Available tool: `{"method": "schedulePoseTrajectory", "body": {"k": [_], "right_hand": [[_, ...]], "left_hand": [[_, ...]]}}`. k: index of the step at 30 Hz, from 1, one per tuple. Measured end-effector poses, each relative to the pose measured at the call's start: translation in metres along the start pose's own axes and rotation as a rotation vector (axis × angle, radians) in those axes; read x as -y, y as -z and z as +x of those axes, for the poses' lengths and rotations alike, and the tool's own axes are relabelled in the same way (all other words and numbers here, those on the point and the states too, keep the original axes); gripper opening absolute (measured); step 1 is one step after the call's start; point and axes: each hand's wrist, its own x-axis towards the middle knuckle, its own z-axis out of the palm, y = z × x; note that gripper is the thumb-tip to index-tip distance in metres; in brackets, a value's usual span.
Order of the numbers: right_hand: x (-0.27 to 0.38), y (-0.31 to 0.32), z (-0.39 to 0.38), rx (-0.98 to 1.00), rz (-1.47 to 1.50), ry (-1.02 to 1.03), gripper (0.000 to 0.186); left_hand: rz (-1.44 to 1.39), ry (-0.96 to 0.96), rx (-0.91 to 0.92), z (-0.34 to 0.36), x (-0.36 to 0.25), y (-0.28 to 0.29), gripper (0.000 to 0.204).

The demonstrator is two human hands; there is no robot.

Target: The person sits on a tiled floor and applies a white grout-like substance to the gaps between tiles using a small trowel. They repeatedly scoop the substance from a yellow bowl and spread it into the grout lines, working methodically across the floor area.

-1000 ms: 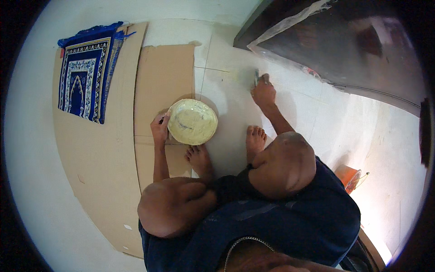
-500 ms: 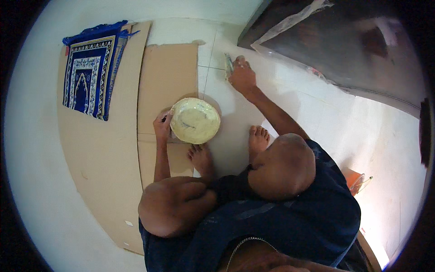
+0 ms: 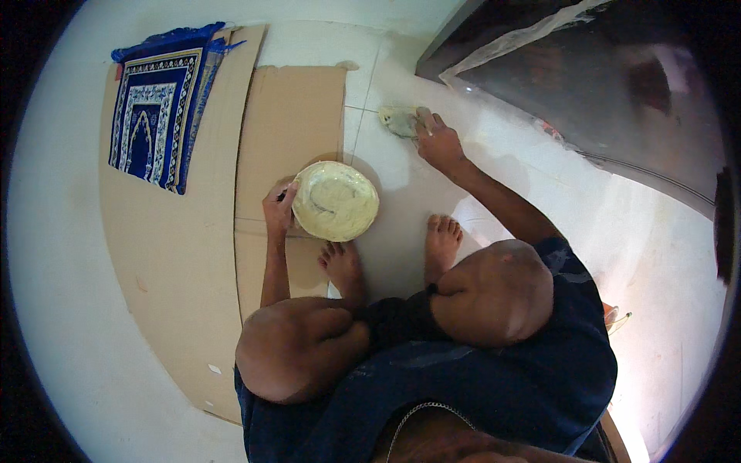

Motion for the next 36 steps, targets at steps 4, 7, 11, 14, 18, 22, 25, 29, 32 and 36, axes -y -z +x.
{"method": "schedulePoseTrajectory", "body": {"k": [4,7,11,14,18,22,25,29,32,36], "right_hand": [[-0.004,0.005,-0.012,0.078,-0.039,0.099,0.042],[-0.015,0.019,-0.013,-0.010,-0.137,0.074,0.038],[-0.030,0.008,-0.018,0.020,-0.176,0.101,0.035],[-0.029,0.006,-0.025,0.098,-0.173,0.158,0.033],[-0.029,0.019,-0.015,-0.018,-0.177,0.132,0.031],[-0.034,0.015,-0.011,0.039,-0.161,0.158,0.030],[-0.028,0.019,-0.015,0.179,-0.072,0.232,0.032],[-0.025,0.029,-0.006,0.128,-0.127,0.141,0.033],[-0.027,0.020,-0.007,0.081,-0.113,0.176,0.034],[-0.013,0.020,0.001,0.139,-0.089,0.223,0.033]], "left_hand": [[0.027,0.030,-0.015,0.005,0.018,0.005,0.016],[-0.014,0.030,-0.048,-0.002,-0.017,-0.008,0.016],[0.030,0.040,-0.022,0.002,-0.001,-0.002,0.017],[0.021,0.018,-0.013,0.003,0.004,-0.001,0.018],[0.020,-0.011,-0.028,0.001,-0.006,-0.004,0.018],[0.077,0.016,-0.007,0.003,0.006,0.001,0.017],[-0.018,-0.009,0.015,0.003,0.014,0.002,0.017],[-0.023,0.012,-0.013,-0.001,0.001,-0.002,0.016],[-0.002,-0.018,-0.029,-0.001,-0.006,-0.009,0.016],[0.108,0.030,0.004,0.002,0.010,0.006,0.018]]}}
